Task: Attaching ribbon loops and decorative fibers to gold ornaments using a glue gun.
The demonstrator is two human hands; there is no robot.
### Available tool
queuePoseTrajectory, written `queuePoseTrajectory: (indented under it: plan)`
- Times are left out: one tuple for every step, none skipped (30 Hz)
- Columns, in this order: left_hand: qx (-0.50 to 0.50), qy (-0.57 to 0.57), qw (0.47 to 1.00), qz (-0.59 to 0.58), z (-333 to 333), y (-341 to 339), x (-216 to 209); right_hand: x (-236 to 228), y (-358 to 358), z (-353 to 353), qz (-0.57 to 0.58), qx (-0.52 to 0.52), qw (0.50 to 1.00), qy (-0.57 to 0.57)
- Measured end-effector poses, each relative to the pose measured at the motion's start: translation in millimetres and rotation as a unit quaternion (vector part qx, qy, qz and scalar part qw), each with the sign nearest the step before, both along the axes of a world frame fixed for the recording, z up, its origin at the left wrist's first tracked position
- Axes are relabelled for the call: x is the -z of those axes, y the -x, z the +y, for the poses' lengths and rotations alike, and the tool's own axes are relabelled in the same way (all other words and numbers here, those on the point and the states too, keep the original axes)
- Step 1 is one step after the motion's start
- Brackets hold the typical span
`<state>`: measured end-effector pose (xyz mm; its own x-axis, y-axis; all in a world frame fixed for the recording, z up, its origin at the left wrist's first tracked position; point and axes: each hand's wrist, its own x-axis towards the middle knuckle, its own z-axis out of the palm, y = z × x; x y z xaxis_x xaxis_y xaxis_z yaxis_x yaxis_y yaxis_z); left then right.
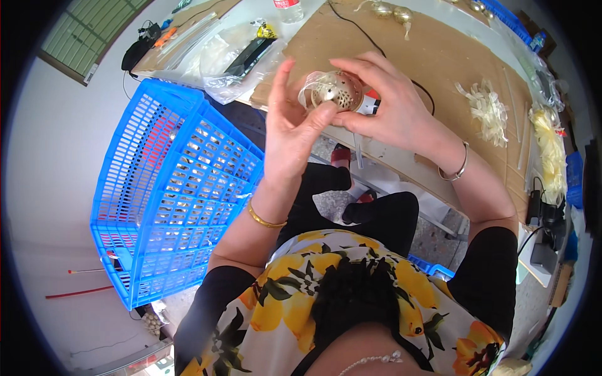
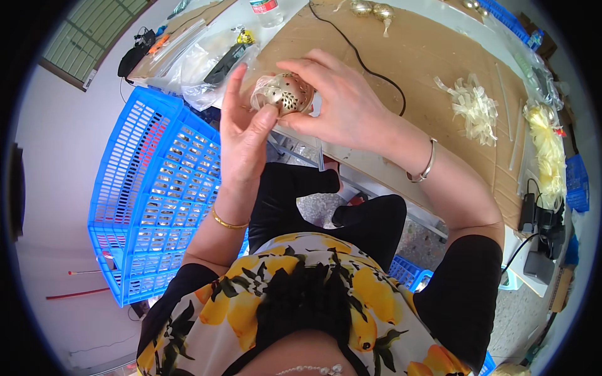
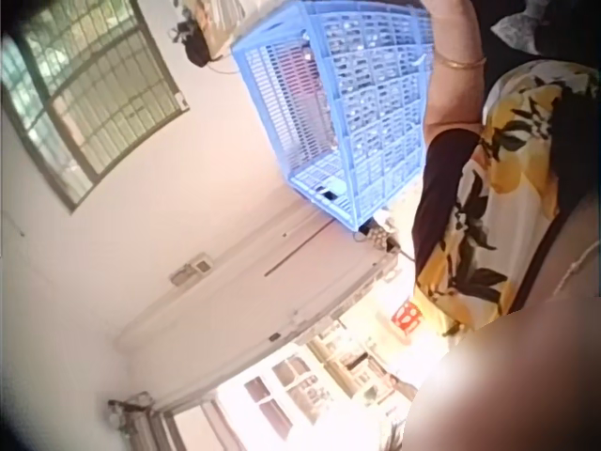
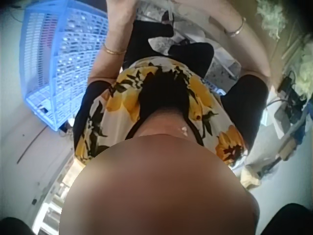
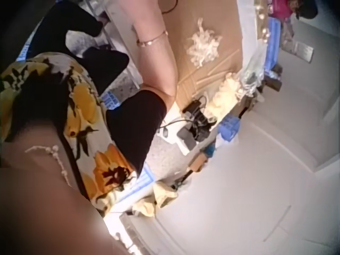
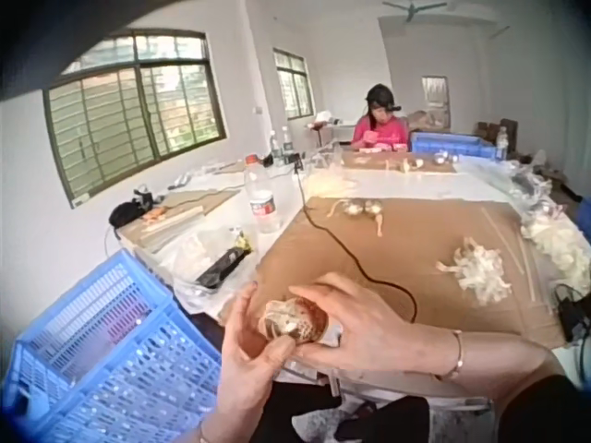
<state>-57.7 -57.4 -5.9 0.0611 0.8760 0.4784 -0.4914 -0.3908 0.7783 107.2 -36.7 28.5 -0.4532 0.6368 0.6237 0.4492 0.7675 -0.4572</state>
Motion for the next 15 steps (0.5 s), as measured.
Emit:
queuePoseTrajectory:
  plan:
    - [0.02,0.012,1.0,-0.006,1,-3,1,1,1,-1,0.003,0.001,1.0,0.014]
    - [0.023,0.015,1.0,-0.001,1,-5,1,3,2,-1,0.008,0.004,1.0,0.017]
    - [0.014,0.027,0.999,-0.01,2,-8,2,4,1,1,0.005,-0.006,1.0,0.003]
    - [0.005,0.039,0.999,-0.018,2,-10,4,6,0,2,0.002,-0.016,1.0,-0.011]
    - [-0.003,0.035,0.999,-0.022,3,-11,2,7,-2,5,0.004,-0.012,1.0,-0.009]
    - [0.001,0.037,0.999,-0.02,3,-10,2,7,-3,7,0.027,-0.04,0.999,0.004]
    - [-0.004,0.03,1.0,-0.006,4,-9,1,8,-5,9,0.049,-0.069,0.996,0.017]
    - [-0.01,0.022,1.0,0.008,4,-9,1,9,-6,9,0.05,-0.066,0.996,0.019]
    - [-0.008,0.024,1.0,0.009,4,-9,2,10,-6,9,0.072,-0.067,0.993,0.062]
    - [-0.02,0.032,0.999,0.033,4,-8,3,12,-6,10,0.093,-0.069,0.988,0.105]
    - [-0.032,0.039,0.997,0.056,4,-7,4,13,-7,11,0.093,-0.068,0.987,0.107]
    - [-0.033,0.042,0.997,0.055,3,-6,5,15,-7,12,0.09,-0.075,0.989,0.086]
    - [-0.05,0.046,0.995,0.077,3,-6,6,16,-7,13,0.086,-0.082,0.991,0.065]
    - [-0.066,0.05,0.992,0.098,3,-5,7,18,-6,12,0.084,-0.084,0.991,0.068]
    - [-0.067,0.053,0.992,0.097,3,-5,8,18,-6,11,0.093,-0.09,0.989,0.071]
